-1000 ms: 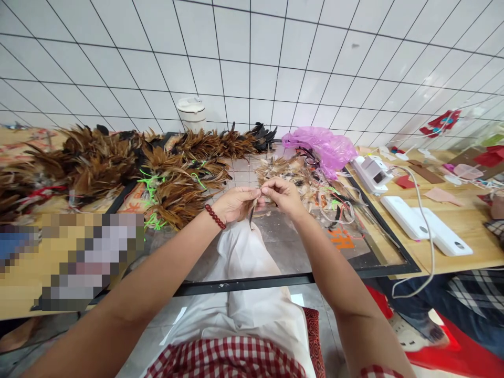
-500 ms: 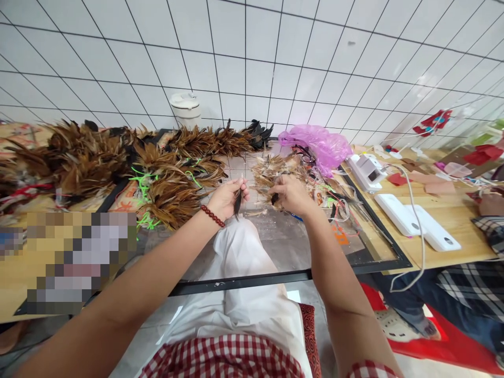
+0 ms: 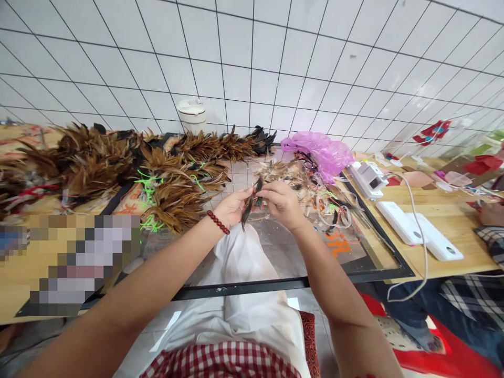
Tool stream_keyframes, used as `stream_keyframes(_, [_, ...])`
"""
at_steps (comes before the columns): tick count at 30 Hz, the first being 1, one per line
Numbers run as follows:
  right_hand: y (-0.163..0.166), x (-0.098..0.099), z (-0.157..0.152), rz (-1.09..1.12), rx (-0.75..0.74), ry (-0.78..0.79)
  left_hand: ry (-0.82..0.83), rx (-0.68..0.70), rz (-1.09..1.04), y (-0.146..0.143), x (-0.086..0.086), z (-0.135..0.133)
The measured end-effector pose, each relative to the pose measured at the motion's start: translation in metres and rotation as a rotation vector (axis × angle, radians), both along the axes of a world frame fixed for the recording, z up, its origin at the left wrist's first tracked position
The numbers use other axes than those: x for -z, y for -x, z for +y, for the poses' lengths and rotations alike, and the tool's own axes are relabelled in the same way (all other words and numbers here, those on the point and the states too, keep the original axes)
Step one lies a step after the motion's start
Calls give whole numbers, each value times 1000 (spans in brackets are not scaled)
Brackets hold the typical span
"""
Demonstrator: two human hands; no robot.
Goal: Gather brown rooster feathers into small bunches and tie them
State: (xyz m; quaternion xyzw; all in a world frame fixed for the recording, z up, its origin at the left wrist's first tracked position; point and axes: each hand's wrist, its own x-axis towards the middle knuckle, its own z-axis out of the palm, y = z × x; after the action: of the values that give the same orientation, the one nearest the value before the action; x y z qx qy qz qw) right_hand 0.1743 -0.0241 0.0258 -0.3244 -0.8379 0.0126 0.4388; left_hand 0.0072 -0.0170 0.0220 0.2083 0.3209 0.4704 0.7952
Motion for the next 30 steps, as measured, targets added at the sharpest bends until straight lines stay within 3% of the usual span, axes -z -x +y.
stream_keyframes(4, [12,5,-3,-92,-61,7,-70,-42,-88,2,-1,4])
stream_keyframes(10, [14,8,-3,-59,-87,81,-90,-146,-71,1,-2,4])
stream_keyframes(15, [17,14,4,411,68,406,-173,-260,29,-3,0,3])
stream_keyframes(19, [19,15,10,695,-1,677,-182,-266,82,-4,0,2])
stream_keyframes(24, [13,12,11,754,21,639,-214,-213,121,-5,4,1])
stream_keyframes(30, [0,8,11,478,-45,584,-214,-152,206,-3,1,-1])
